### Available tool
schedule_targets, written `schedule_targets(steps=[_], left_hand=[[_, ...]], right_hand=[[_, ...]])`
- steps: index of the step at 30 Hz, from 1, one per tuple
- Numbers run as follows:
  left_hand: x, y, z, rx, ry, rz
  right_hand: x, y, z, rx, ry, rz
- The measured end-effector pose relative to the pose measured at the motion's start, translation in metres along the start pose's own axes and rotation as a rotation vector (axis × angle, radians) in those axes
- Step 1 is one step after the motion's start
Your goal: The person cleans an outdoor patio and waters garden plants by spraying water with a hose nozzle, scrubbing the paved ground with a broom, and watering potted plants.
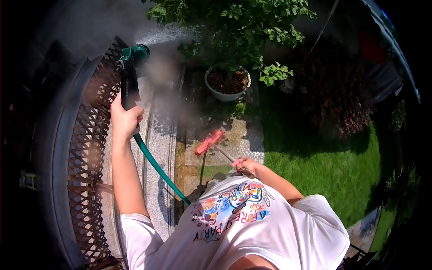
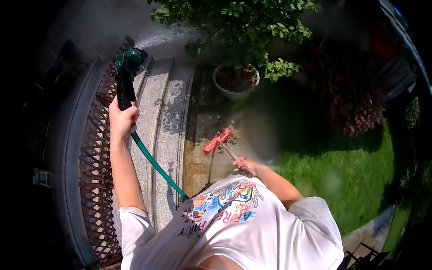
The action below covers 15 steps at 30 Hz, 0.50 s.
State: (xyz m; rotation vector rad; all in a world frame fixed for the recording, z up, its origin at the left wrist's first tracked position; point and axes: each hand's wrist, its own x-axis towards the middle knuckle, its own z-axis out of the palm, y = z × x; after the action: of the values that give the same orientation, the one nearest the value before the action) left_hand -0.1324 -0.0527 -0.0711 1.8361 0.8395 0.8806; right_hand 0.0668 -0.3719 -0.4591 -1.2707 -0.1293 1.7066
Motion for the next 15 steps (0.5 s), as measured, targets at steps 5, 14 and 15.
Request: schedule_targets(steps=[5,14,15], left_hand=[[0.027,-0.017,0.004,-0.016,0.132,0.03],[0.051,-0.036,0.047,-0.146,0.015,-0.149],[0.053,-0.035,0.05,-0.181,0.042,-0.133]], right_hand=[[0.014,-0.005,-0.009,-0.022,-0.041,0.035],[0.041,-0.103,0.005,-0.099,-0.037,-0.019],[0.05,-0.109,0.0,-0.147,-0.06,0.023]])
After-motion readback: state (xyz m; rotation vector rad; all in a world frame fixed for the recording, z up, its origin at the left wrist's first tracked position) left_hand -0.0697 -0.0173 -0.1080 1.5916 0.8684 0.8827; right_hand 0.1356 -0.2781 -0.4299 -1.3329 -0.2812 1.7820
